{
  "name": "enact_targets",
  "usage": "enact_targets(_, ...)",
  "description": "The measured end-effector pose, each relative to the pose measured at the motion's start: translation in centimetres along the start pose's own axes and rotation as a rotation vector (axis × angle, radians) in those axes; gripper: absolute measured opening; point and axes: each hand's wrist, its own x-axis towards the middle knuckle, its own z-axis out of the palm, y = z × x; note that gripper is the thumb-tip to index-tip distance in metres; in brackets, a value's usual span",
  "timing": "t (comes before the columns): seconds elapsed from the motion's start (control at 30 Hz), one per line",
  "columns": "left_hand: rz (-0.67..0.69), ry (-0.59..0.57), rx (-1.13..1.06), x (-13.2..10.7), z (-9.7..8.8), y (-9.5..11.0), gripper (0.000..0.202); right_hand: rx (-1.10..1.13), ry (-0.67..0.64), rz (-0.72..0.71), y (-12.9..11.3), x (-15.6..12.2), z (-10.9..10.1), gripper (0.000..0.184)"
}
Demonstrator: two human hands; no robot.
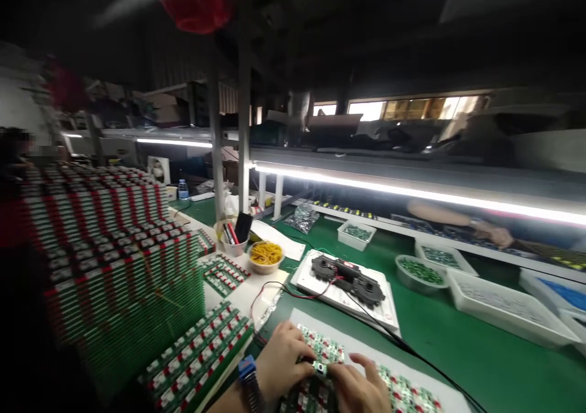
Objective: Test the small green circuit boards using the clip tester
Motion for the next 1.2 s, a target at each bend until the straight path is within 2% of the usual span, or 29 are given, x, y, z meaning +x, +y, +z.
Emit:
enact_targets(0.13,0.030,0.024,-0.033,-0.1,0.3,-0.6,0.018,0.043,-0.054,0.032,-0.4,-0.7,0.5,0.020)
enact_targets(0.33,0.036,-0.019,-0.050,-0.2,0.0,-0.6,0.019,0.086,-0.094,0.009,-0.6,-0.9,0.2,0.021)
enact_targets(0.57,0.003,-0.053,-0.034,-0.4,0.1,-0.6,0.017,0.266,-0.058,0.246,-2.0,-1.7,1.3,0.030)
enact_targets(0.77,-0.048,-0.101,-0.019,-0.5,-0.1,-0.2,0.018,0.233,-0.058,0.236,-2.5,-1.8,1.9,0.037)
enact_targets(0.93,-0.033,-0.091,0.026,-0.5,-0.1,0.2,0.019,0.257,0.012,0.243,-2.6,-1.4,1.4,0.028)
enact_targets(1.1,0.006,-0.029,0.063,-0.6,0.0,0.4,0.012,0.319,-0.048,0.340,-3.1,-0.9,0.8,0.023)
enact_targets(1.2,0.023,-0.008,0.065,-0.7,-0.2,0.6,0.011,0.318,-0.054,0.343,-3.2,-0.8,0.6,0.022)
